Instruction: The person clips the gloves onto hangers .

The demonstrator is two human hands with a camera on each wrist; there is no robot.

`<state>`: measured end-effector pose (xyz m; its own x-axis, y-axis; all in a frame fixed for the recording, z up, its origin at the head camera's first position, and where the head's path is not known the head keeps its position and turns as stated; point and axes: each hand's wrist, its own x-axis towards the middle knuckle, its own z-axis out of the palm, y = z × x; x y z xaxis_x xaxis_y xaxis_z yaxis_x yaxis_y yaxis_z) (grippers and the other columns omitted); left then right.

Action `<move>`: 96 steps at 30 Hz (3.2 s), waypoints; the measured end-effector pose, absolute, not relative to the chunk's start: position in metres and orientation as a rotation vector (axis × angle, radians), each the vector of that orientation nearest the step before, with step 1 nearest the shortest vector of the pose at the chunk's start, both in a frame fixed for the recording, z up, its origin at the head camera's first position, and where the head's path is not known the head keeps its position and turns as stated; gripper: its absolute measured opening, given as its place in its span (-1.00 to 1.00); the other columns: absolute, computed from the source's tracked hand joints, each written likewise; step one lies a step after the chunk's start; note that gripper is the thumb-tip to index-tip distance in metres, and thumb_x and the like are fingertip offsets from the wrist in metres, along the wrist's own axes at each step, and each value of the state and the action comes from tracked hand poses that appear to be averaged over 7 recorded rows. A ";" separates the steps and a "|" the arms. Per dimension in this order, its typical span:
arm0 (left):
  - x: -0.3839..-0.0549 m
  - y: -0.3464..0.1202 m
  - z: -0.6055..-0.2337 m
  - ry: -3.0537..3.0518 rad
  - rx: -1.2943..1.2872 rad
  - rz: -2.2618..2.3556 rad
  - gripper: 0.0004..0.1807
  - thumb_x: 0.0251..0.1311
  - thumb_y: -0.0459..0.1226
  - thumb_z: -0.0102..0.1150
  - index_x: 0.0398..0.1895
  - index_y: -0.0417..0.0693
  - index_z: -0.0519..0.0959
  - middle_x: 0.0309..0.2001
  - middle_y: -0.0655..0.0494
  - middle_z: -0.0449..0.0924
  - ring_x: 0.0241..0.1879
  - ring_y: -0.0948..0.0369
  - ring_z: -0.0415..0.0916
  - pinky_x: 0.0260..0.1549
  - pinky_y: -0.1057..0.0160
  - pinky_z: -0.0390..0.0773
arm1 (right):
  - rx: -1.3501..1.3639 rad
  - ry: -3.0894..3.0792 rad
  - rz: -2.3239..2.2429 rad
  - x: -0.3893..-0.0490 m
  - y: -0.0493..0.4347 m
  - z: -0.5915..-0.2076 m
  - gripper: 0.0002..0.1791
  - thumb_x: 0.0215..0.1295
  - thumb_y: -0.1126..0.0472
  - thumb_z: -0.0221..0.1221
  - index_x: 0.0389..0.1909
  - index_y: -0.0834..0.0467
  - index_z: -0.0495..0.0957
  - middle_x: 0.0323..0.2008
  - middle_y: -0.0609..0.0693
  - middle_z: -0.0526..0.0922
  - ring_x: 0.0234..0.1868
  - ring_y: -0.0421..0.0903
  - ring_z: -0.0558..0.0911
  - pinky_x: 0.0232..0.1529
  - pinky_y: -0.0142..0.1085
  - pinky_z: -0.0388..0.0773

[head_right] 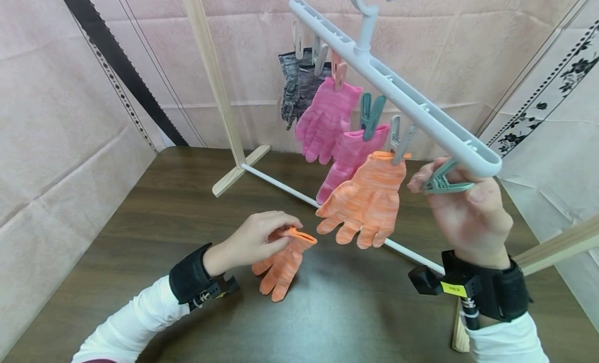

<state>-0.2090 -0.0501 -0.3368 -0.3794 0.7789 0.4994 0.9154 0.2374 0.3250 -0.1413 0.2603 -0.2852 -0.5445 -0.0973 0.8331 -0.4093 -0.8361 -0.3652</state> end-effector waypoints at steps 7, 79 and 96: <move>-0.208 -0.047 -0.338 -2.263 -1.589 -0.881 -0.77 -0.01 -0.42 0.10 -0.23 -0.12 0.54 -0.36 0.18 0.55 -0.45 0.38 0.35 -0.42 0.51 0.37 | 1.409 -0.888 2.446 -0.145 0.250 -0.292 -0.67 0.01 0.49 -0.08 -0.18 0.60 0.36 -0.13 0.46 0.44 -0.09 0.30 0.46 0.02 0.03 0.33; -0.197 0.020 -0.319 -2.133 -1.321 -1.012 -0.79 0.00 -0.30 0.19 -0.24 -0.09 0.56 -0.60 0.18 0.44 -0.61 0.38 0.25 -0.59 0.57 0.18 | 0.980 -1.167 2.343 -0.155 0.203 -0.307 -0.65 0.16 0.46 -0.03 -0.02 0.50 0.39 -0.18 0.28 0.57 -0.06 0.11 0.51 0.03 -0.19 0.35; -0.194 0.034 -0.313 -2.097 -1.358 -1.089 -0.83 0.00 -0.31 0.19 -0.29 -0.13 0.59 -0.62 0.15 0.43 -0.57 0.35 0.26 -0.54 0.57 0.20 | 0.901 -1.188 2.270 -0.154 0.199 -0.305 -0.69 0.13 0.47 -0.02 -0.09 0.50 0.45 -0.22 0.25 0.60 -0.09 0.08 0.54 -0.14 -0.24 0.44</move>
